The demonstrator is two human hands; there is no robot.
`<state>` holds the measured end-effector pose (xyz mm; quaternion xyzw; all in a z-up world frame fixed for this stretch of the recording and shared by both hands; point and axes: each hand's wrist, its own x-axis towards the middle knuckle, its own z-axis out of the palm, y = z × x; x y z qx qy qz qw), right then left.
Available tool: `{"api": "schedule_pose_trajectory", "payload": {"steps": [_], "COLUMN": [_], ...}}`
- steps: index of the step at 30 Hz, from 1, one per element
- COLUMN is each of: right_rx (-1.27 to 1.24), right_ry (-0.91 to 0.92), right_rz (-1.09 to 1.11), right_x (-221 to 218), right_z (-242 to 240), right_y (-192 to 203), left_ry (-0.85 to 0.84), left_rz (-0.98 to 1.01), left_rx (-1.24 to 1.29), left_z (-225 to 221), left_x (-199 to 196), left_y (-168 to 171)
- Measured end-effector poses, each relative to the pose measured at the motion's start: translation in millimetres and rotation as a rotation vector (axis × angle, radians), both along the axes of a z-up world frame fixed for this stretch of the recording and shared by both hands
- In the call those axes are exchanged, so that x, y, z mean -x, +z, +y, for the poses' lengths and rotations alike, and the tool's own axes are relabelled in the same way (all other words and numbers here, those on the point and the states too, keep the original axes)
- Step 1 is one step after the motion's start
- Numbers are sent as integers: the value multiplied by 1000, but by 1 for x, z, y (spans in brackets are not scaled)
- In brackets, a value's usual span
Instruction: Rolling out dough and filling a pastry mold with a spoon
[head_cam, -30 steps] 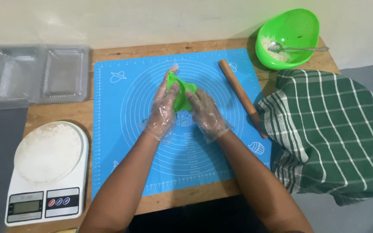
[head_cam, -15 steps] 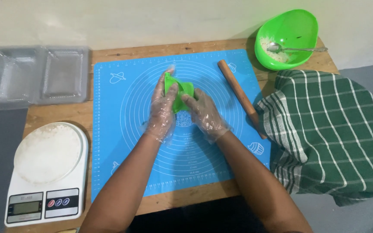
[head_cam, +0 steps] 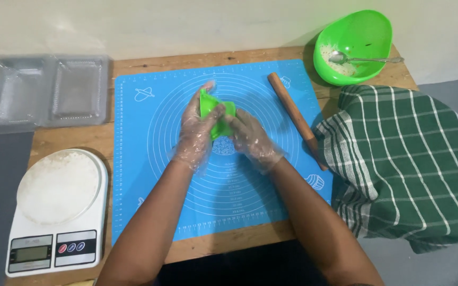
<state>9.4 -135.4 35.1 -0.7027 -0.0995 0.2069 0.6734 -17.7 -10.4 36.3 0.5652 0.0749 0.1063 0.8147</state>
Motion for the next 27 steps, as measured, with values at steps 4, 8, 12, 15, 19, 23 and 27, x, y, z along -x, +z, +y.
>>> {"api": "schedule_pose_trajectory", "payload": {"steps": [4, 8, 12, 15, 19, 23, 27], "right_rx": [-174, -82, -144, -209, -230, -302, -422], "right_ry": [-66, -112, -139, -122, -74, -29, -45], "right_rz": [133, 138, 87, 81, 70, 103, 139], "right_x": [-4, -18, -8, -14, -18, -13, -10], "right_z": [-5, -6, -7, -7, -10, -10, -6], "right_y": [1, -19, 5, -23, -30, -22, -23], "left_ry": [-59, -97, -75, -7, 61, 161, 151], "left_rz": [5, -52, -237, -378, -522, -557, -491], "left_rx": [-212, -421, -455, -521, -589, -826, -552], "left_z": [4, 11, 12, 11, 11, 11, 11], "left_x": [-3, -2, 0, 5, 6, 1, -4], "left_y": [-14, -14, -14, -3, 4, -2, -13]}}
